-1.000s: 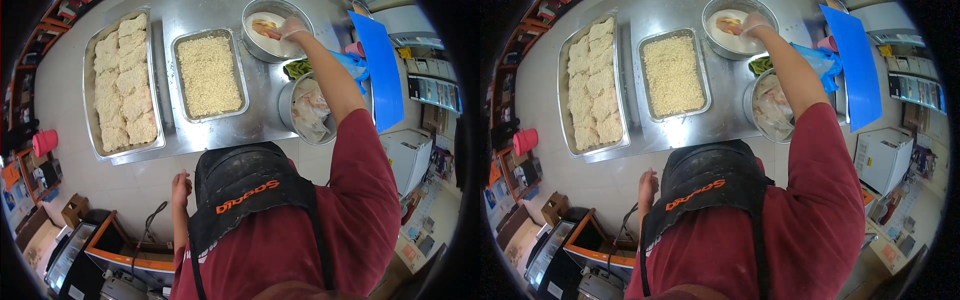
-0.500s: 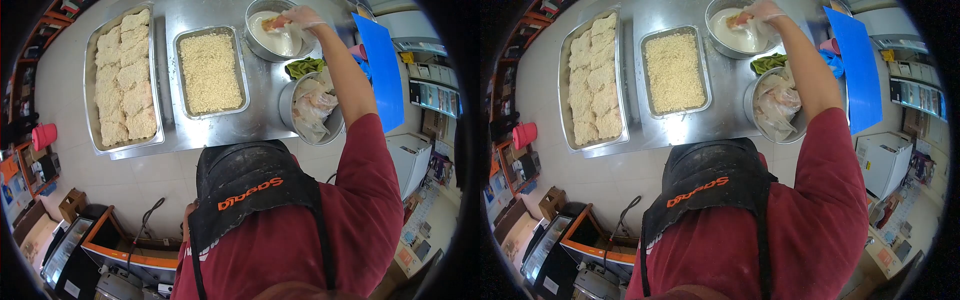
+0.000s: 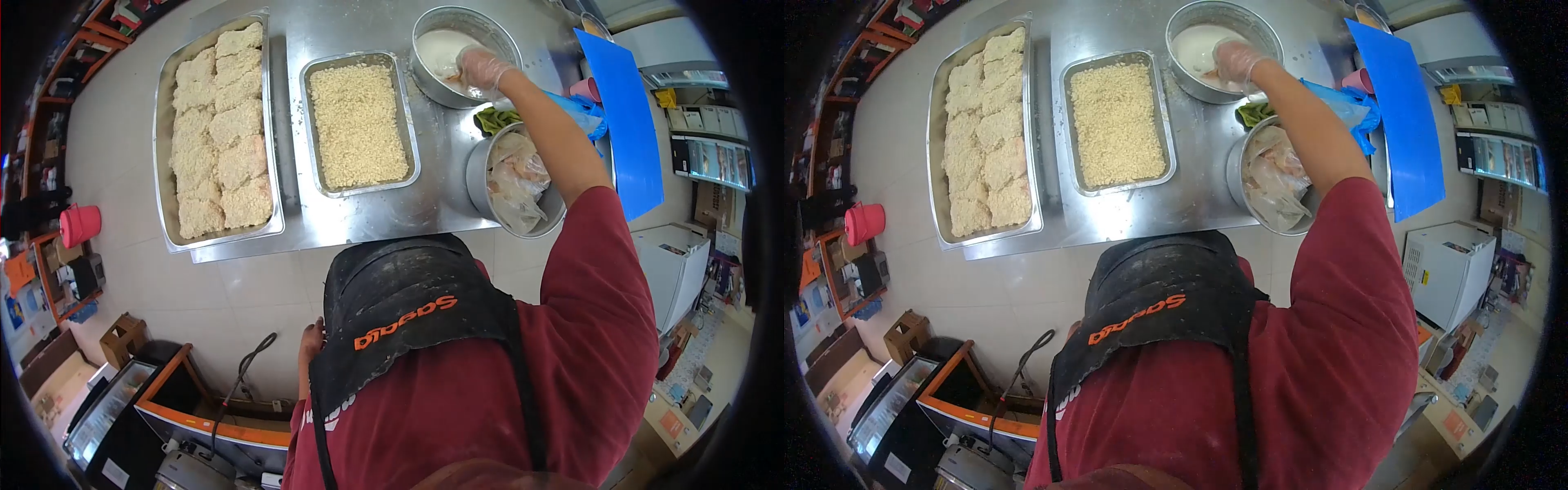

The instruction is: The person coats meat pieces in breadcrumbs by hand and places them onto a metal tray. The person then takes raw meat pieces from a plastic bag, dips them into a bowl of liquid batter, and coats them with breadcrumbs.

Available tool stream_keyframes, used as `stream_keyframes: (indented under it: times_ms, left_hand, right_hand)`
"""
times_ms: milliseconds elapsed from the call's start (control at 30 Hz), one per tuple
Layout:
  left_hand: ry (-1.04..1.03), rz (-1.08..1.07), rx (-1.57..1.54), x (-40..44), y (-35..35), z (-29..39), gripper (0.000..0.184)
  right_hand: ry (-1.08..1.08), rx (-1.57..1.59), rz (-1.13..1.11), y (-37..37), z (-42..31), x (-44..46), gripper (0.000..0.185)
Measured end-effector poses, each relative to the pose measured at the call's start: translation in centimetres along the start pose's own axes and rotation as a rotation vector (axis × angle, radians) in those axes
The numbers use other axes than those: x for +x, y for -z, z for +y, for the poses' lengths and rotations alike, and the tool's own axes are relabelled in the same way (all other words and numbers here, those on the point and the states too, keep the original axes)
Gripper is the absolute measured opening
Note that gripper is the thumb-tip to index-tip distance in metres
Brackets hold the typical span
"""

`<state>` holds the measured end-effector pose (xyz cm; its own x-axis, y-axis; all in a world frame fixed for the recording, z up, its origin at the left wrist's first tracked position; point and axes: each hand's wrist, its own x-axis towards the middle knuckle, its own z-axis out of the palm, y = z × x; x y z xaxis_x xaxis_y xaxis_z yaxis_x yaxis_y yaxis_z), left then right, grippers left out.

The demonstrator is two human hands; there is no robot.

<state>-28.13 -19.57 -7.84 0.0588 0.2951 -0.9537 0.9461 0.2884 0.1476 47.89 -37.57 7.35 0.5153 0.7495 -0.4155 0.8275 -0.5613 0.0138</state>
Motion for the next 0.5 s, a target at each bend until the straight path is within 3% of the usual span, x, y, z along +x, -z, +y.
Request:
stream_keyframes:
  times_ms: [67, 200, 333, 400, 500]
  left_hand:
    - [0.021, -0.039, -0.014, 6.6, -0.1, -6.9, 0.063]
    - [-0.144, -0.060, 0.314, 5.7, 1.1, -9.1, 0.060]
    - [-0.204, -0.091, 0.370, 4.5, 1.8, -10.4, 0.060]
    - [-0.213, -0.101, 0.355, 4.5, 2.0, -10.2, 0.060]
    - [-0.217, -0.107, 0.316, 4.2, 2.5, -9.2, 0.059]
  right_hand:
    - [-0.042, 0.029, 0.156, 1.6, 0.6, -0.3, 0.022]
    - [-0.127, 0.117, 0.296, 6.5, 1.8, -1.6, 0.026]
    - [-0.133, 0.026, 0.237, 9.0, 5.1, -1.0, 0.033]
    - [-0.185, -0.043, 0.247, 12.1, 4.0, -2.8, 0.044]
    - [-0.147, -0.127, 0.155, 14.4, 3.2, -3.9, 0.043]
